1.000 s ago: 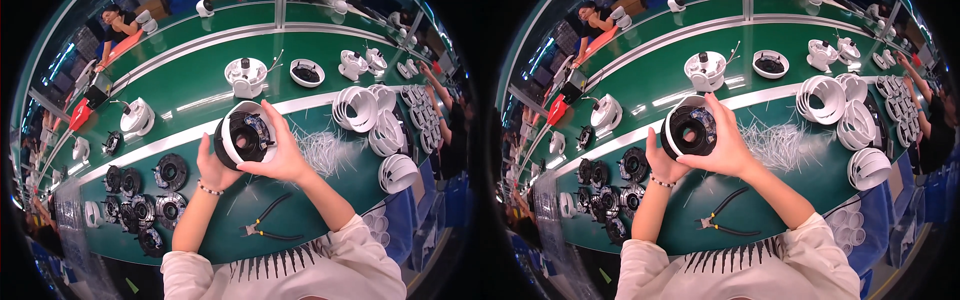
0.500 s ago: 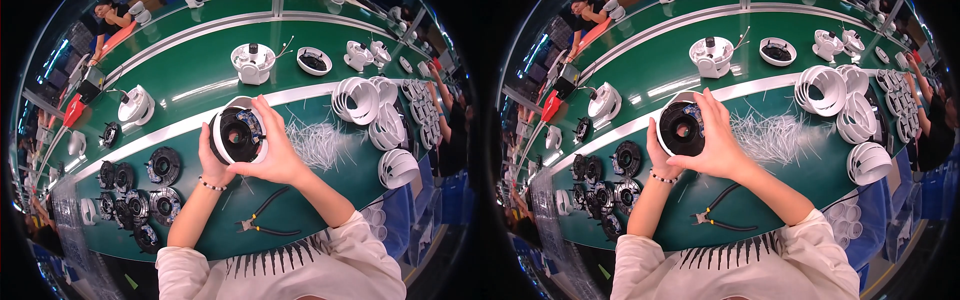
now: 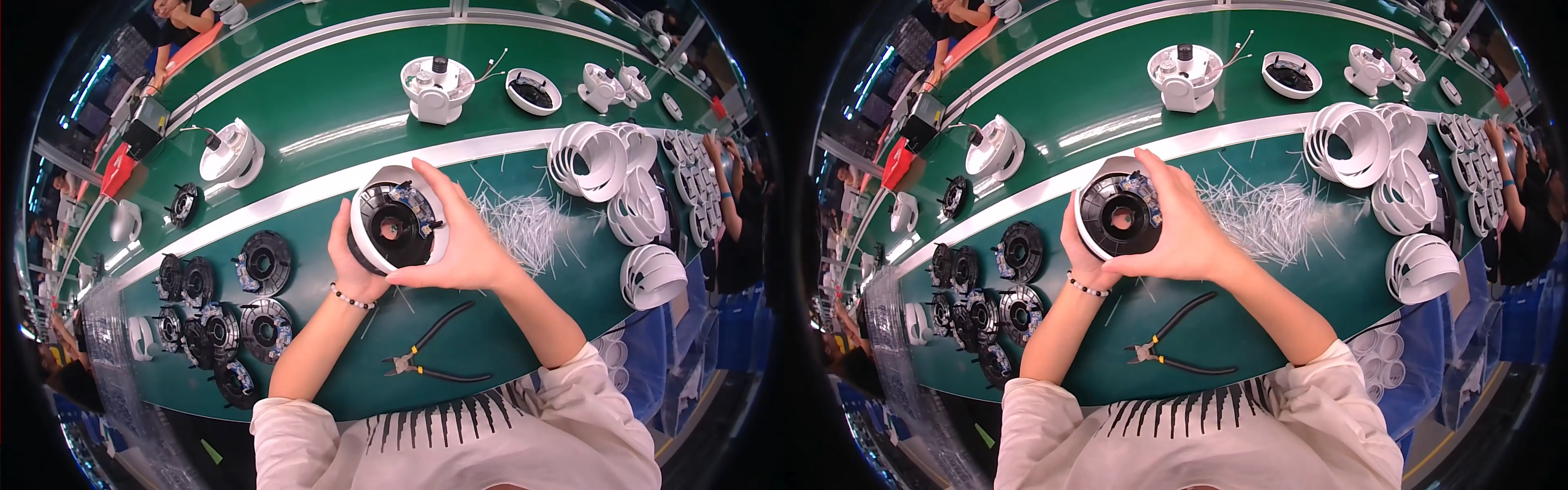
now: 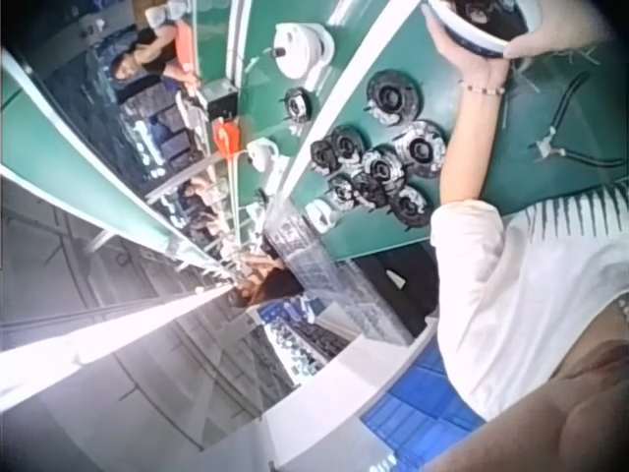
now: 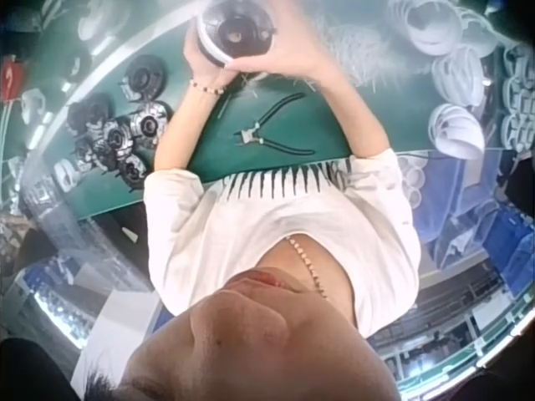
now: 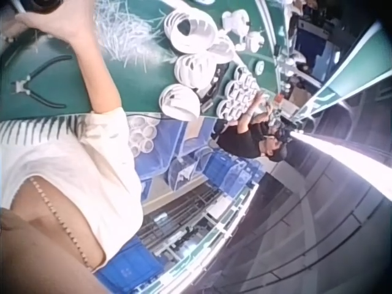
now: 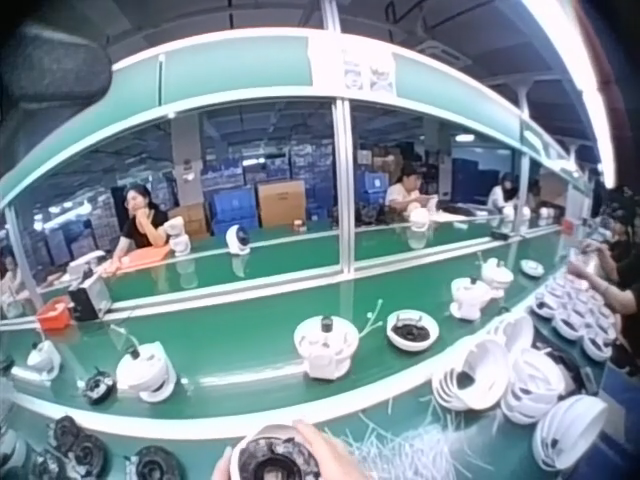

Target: Assembling the internal and external components of circular LED light fixtures on a production line.

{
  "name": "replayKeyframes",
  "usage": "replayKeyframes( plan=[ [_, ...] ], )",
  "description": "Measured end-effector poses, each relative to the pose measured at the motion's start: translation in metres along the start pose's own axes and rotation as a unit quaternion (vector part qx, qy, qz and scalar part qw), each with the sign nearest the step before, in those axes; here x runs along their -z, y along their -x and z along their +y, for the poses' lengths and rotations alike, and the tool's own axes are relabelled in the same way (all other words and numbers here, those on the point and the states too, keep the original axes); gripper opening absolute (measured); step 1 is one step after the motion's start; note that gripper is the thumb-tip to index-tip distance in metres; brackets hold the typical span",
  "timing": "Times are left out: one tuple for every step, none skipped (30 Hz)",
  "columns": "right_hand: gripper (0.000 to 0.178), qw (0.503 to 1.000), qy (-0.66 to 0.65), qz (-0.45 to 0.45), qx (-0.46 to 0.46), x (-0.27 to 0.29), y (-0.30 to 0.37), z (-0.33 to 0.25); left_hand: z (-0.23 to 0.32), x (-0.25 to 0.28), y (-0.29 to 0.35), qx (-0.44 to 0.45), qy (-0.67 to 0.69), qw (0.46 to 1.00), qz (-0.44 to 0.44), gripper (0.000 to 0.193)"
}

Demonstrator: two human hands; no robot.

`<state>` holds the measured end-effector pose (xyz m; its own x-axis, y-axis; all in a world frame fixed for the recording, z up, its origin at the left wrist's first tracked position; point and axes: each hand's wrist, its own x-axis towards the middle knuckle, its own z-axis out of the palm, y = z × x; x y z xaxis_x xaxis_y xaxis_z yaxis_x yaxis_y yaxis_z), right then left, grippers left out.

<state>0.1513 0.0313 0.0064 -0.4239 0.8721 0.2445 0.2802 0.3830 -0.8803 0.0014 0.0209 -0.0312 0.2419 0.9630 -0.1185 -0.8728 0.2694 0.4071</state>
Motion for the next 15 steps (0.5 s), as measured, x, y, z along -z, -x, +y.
replayKeyframes(
  plan=[
    [0.109, 1.0, 0.0, -0.001, -0.001, -0.004, 0.001, -0.001, -0.001, 0.001, -0.001, -0.014, -0.01, 1.0, 0.003, 0.052],
    [0.109, 0.998, 0.054, 0.01, 0.017, -0.009, 0.001, -0.001, -0.002, 0.001, -0.002, -0.028, -0.02, 0.999, 0.007, 0.051],
    [0.108, 0.993, 0.109, 0.023, 0.037, -0.012, 0.001, -0.003, -0.003, 0.003, -0.004, -0.028, 0.023, 0.999, -0.028, 0.055],
    [0.108, 0.993, 0.108, 0.024, 0.041, -0.014, 0.001, -0.002, -0.003, 0.003, -0.003, -0.028, 0.024, 0.999, -0.028, 0.055],
    [0.108, 0.993, 0.109, 0.024, 0.04, -0.016, 0.001, -0.003, -0.004, 0.002, -0.001, -0.03, 0.007, 1.0, -0.002, 0.06],
    [0.109, 0.988, 0.145, 0.03, 0.044, -0.018, 0.001, -0.003, -0.005, 0.001, 0.001, -0.033, -0.009, 0.999, 0.025, 0.066],
    [0.111, 0.982, 0.181, 0.035, 0.047, -0.02, 0.002, -0.003, -0.005, 0.002, 0.002, -0.034, -0.008, 0.999, 0.027, 0.066],
    [0.111, 0.982, 0.18, 0.033, 0.047, -0.021, 0.004, -0.003, -0.004, 0.005, 0.003, -0.015, 0.0, 1.0, 0.005, 0.073],
    [0.112, 0.983, 0.181, 0.022, 0.031, -0.022, 0.005, -0.003, -0.002, 0.009, 0.003, 0.004, 0.006, 1.0, -0.019, 0.08],
    [0.115, 0.983, 0.182, 0.011, 0.015, -0.024, 0.007, -0.003, -0.001, 0.013, 0.007, 0.029, 0.032, 0.999, -0.031, 0.086],
    [0.119, 0.98, 0.2, -0.01, 0.015, -0.025, 0.011, -0.003, -0.002, 0.013, 0.015, 0.028, 0.015, 0.999, -0.006, 0.086],
    [0.12, 0.974, 0.224, -0.02, 0.028, -0.028, 0.015, -0.001, -0.005, 0.013, 0.024, 0.027, -0.002, 0.999, 0.021, 0.086],
    [0.121, 0.968, 0.248, -0.028, 0.038, -0.03, 0.019, 0.0, -0.011, 0.017, 0.032, 0.022, -0.012, 0.999, 0.041, 0.085],
    [0.122, 0.974, 0.221, -0.032, 0.048, -0.035, 0.023, 0.004, -0.014, 0.022, 0.04, 0.011, -0.045, 0.998, 0.03, 0.082],
    [0.123, 0.975, 0.212, -0.034, 0.059, -0.038, 0.024, 0.003, -0.014, 0.025, 0.047, 0.003, -0.038, 0.999, 0.022, 0.081]
  ],
)
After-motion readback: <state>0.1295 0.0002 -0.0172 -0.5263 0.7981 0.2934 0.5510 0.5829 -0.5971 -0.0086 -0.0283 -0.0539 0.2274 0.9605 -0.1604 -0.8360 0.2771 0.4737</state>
